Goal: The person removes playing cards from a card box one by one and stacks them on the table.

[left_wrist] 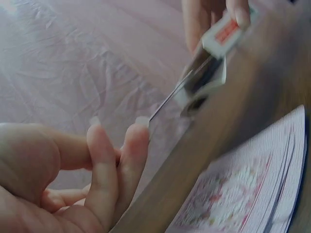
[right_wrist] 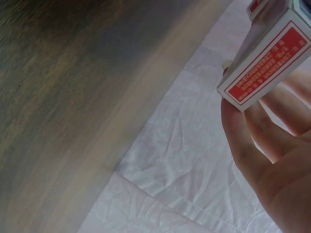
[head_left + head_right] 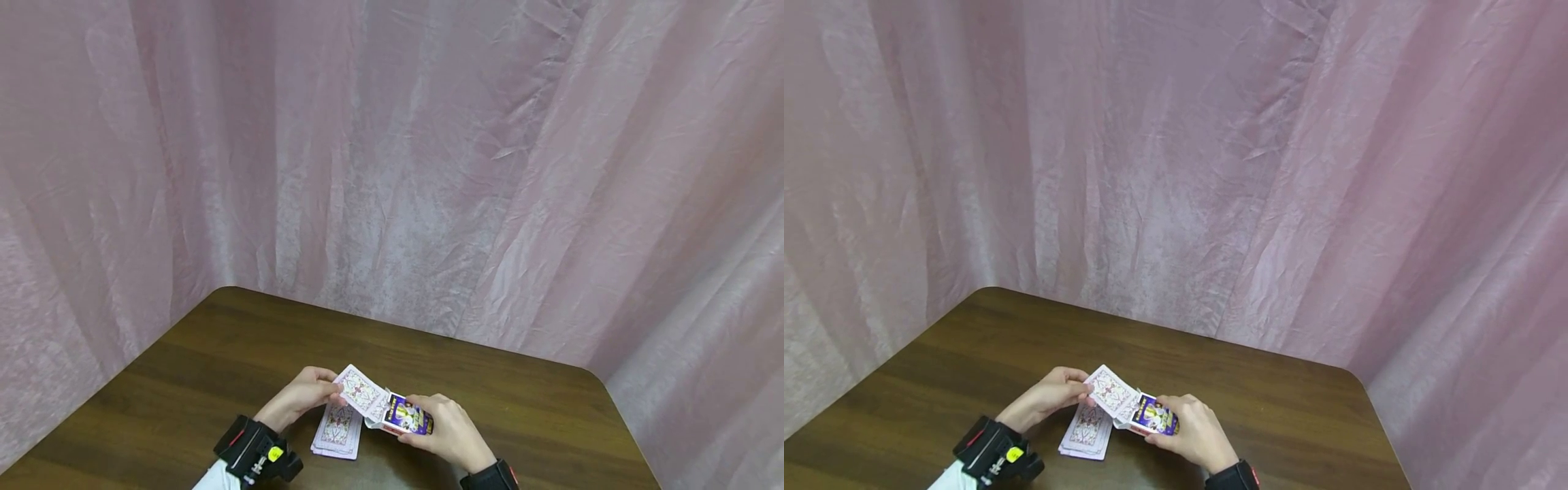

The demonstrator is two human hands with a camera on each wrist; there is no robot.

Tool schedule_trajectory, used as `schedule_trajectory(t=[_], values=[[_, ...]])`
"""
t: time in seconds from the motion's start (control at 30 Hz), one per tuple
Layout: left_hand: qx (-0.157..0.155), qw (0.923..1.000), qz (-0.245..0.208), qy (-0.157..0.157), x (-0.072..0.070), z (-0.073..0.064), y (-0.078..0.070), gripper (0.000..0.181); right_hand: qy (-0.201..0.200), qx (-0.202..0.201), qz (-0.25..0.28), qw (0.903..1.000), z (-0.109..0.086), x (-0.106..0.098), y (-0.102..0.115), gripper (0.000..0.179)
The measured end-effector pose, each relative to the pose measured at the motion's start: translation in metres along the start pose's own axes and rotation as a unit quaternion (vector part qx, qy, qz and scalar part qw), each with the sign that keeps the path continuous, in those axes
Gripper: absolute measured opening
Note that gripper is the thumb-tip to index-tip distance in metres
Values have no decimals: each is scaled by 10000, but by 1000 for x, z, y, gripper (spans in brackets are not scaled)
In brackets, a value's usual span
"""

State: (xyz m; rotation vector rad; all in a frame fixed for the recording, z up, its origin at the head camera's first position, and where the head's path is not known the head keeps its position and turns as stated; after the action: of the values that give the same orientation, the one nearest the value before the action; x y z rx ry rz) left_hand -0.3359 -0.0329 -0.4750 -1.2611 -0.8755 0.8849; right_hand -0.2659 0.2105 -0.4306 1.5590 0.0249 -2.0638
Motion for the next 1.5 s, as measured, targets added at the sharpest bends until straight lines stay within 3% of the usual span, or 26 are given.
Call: schedule_trajectory(t=[0.27,0.4,0.6,0.73,0.83,1.0,1.1,1.23,1.37,1.5], values=[[50,9989,-433,-141,6,3,3,16,-203,175,20,9996,2,-2,-4,57],[-32,9978,-634,192,16,1,-1,15,-267,295,59,9992,3,-3,-5,58],[-189,9953,-395,858,21,-2,-2,12,-344,333,104,9988,2,-5,-6,57],[-171,9947,-367,941,17,-2,-4,11,-343,257,156,9990,3,-6,-5,57],[-167,9929,-596,1019,11,-3,-6,17,-307,181,163,9992,3,-5,-5,58],[-293,9822,-1170,1440,6,-5,-6,32,-303,124,145,9994,2,-3,-5,58],[-335,9819,-1319,1320,2,-3,-6,26,-333,144,185,9992,1,-3,-4,58],[-343,9928,-765,859,-15,-3,-5,17,-350,138,213,9991,0,-3,-4,58],[-283,9969,130,718,-35,-5,-4,13,-348,72,188,9992,1,-4,-3,57],[-245,9963,514,643,-47,-6,-1,31,-283,67,201,9994,2,-3,-3,57]])
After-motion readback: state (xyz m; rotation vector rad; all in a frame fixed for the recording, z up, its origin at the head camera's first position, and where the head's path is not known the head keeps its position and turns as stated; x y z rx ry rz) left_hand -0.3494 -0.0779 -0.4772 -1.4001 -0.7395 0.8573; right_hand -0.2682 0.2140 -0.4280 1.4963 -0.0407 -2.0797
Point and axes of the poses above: each hand's wrist, its own z-axis towards the middle knuckle, its own x-axis out of the palm, y = z × x, the point moved 5 cm from there along z, towards the middle knuckle, and after that the axes turned 11 degrees about x, right-handed, at the moved point
